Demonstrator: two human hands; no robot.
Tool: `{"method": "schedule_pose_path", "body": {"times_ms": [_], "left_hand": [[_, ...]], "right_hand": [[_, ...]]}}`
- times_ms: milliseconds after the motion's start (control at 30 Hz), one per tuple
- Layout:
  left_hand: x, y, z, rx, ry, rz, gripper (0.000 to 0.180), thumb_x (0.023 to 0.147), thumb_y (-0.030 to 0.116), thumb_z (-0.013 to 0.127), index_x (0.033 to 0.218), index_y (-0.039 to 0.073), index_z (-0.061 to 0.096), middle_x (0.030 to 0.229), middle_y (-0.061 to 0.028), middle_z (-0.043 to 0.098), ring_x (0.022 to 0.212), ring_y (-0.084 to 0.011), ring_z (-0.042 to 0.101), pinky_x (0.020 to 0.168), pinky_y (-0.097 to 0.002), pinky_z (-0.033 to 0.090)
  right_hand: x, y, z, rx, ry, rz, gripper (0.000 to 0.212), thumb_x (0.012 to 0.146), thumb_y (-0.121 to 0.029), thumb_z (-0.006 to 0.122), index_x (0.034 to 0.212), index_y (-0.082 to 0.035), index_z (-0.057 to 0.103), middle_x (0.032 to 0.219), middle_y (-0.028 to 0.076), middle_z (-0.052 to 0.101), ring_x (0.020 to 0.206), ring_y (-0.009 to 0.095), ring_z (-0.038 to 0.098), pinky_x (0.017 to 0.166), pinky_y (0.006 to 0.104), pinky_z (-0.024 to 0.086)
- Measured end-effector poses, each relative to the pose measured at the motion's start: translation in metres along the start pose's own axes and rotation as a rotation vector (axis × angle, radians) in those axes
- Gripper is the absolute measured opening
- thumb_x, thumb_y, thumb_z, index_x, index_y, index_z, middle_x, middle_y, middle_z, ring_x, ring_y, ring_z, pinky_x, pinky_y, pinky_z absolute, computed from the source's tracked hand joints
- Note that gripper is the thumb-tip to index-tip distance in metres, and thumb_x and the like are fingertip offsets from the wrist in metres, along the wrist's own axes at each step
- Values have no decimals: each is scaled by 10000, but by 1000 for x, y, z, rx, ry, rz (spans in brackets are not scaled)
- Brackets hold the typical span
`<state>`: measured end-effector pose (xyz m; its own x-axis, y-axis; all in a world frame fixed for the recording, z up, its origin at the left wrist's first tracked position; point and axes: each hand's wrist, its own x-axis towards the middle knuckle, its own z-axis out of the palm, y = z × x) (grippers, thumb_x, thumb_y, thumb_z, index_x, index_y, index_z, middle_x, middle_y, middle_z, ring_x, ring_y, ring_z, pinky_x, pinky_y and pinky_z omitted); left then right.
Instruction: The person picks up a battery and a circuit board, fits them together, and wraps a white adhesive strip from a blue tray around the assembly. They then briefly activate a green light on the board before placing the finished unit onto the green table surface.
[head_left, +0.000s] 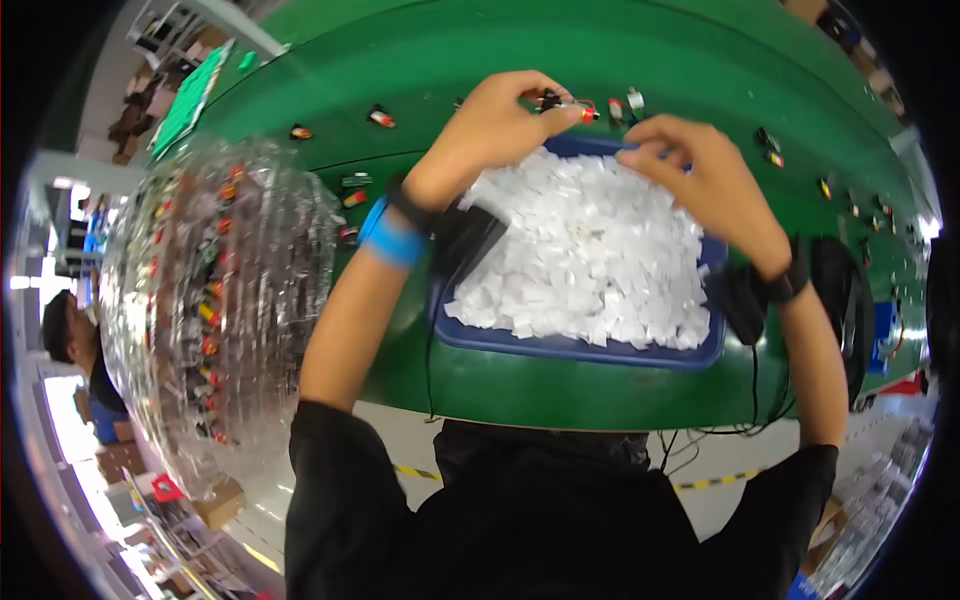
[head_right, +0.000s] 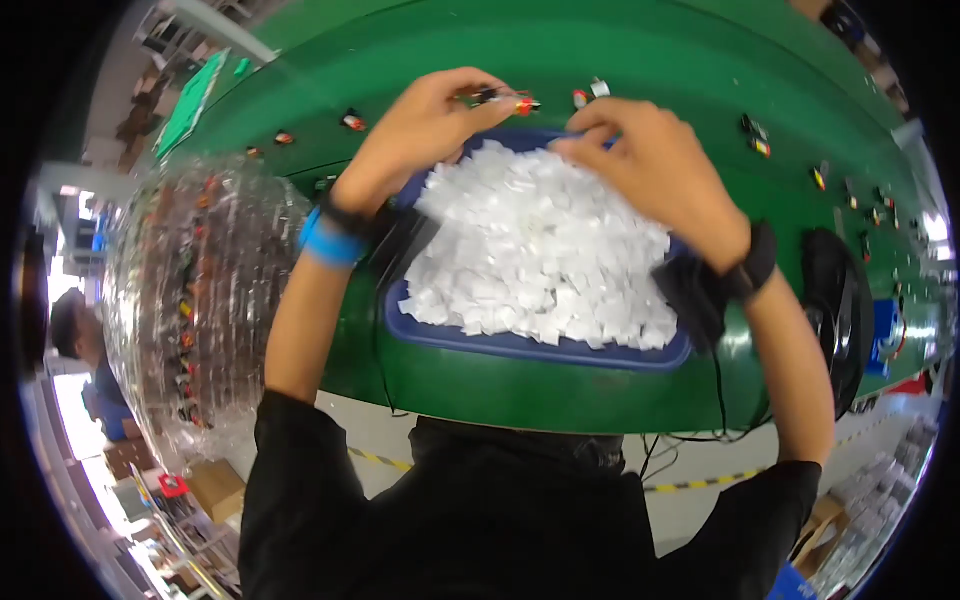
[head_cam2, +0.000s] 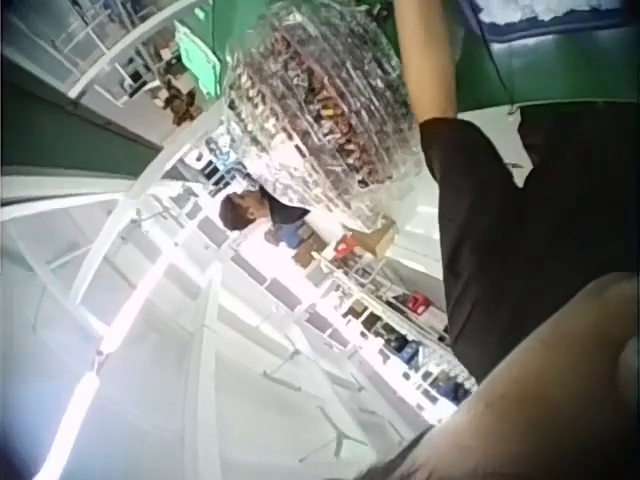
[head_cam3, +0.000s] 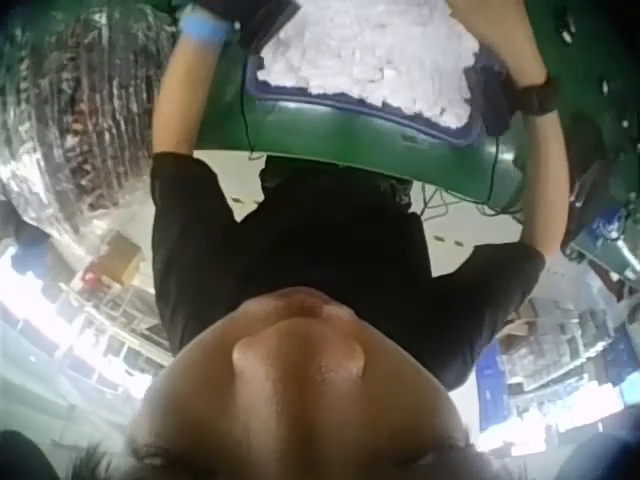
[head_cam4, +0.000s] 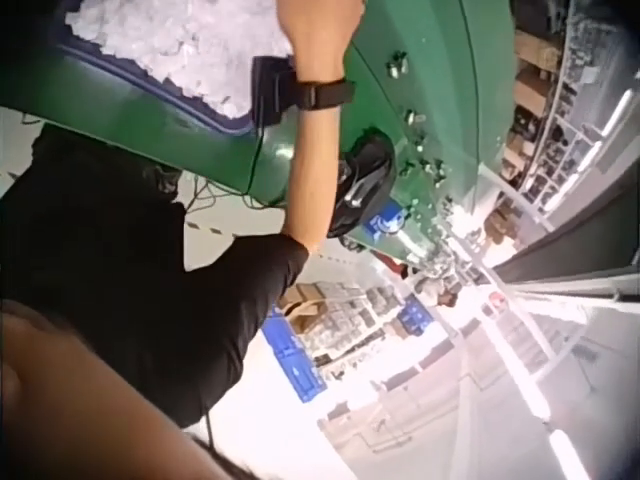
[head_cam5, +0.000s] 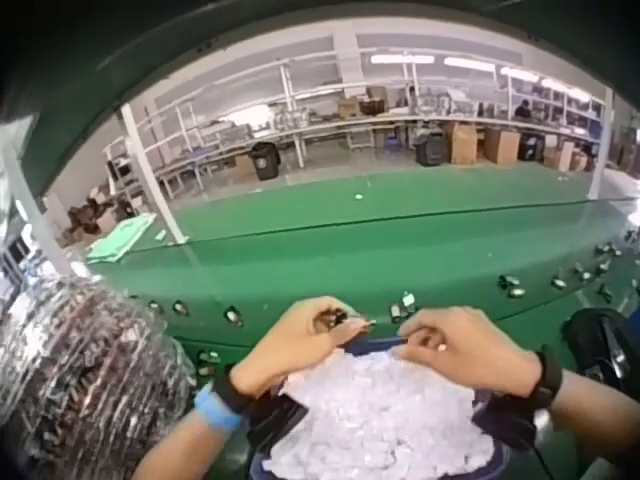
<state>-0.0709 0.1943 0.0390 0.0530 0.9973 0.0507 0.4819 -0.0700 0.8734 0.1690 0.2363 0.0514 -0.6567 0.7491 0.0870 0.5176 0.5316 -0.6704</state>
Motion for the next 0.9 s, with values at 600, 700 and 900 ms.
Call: {"method": "schedule_pose_path", "body": {"times_ms": [600,700,900], "left_hand": [[-61,16,36,16,-13,99,498,982,515,502,1041,32,606,650,-134,660,538,-321,627,555,-448,492],[-92,0,60,-259,100,216,433,1014,435,499,1081,12,562,771,-140,688,525,-252,631,501,-389,484],[-126,-5,56,-906,-215,-69,338,1013,294,539,1063,-38,506,771,-78,625,486,-143,592,349,-263,438]], "right_hand": [[-15,9,4,500,220,64,129,926,-78,652,1028,-14,603,800,16,615,615,89,561,479,222,467],[-59,-30,35,531,255,105,98,946,-69,620,1005,-1,581,776,22,573,627,86,557,472,224,467],[-96,-55,57,49,306,-207,117,929,-70,649,1021,-7,615,887,60,613,710,137,586,548,260,491]]}}
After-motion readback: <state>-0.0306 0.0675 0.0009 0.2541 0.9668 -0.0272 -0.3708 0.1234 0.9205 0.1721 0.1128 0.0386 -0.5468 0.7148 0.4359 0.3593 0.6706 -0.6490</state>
